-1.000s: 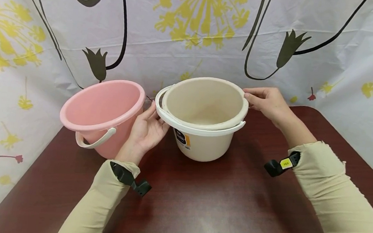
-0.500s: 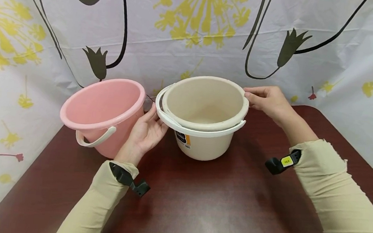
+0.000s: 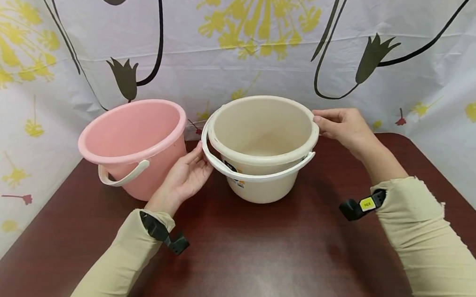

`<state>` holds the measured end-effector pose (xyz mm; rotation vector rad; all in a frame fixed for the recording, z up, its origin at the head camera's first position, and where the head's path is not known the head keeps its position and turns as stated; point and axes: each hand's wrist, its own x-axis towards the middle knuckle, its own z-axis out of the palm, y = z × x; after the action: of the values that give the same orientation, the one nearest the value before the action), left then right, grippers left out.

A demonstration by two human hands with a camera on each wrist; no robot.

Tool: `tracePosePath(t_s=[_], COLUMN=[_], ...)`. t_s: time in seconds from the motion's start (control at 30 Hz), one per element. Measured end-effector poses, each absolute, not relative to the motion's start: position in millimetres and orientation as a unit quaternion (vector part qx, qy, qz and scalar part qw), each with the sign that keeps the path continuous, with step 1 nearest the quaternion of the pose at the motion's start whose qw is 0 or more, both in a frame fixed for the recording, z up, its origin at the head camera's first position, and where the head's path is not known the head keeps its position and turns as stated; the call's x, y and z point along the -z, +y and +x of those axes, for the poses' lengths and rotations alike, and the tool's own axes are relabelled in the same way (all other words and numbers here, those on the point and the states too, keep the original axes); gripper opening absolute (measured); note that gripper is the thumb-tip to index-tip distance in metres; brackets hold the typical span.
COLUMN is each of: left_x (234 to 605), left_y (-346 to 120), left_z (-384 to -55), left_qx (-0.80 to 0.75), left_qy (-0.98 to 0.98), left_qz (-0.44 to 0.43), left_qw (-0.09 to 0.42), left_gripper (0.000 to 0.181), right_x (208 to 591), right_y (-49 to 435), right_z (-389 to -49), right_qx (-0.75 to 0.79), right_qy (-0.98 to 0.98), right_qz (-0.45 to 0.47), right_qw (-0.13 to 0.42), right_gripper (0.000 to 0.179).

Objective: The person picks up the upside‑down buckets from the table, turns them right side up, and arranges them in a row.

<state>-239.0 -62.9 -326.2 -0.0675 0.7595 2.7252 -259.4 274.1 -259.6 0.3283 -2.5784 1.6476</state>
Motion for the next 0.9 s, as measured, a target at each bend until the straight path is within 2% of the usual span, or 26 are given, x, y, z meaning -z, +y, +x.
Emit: tracePosePath(t_s=[0.23, 0.9], left_x=[337, 349], left_y=[-61, -51], left_z=[-240, -245], left_qx=[-0.941, -0.921], left_qy=[0.298, 0.341], left_qz=[-0.044, -0.102], left_qw=[0.157, 0.159], left_gripper=[0.014, 0.009], right_x=[261, 263], right_y=[274, 273], right_z=[-259, -260], right_qx=[-0.55, -0.554], right_qy=[-0.827, -0.825], right_qz=[0.11, 0.102], right_qw=[0.035, 0.042], right_gripper=[0.044, 0.051])
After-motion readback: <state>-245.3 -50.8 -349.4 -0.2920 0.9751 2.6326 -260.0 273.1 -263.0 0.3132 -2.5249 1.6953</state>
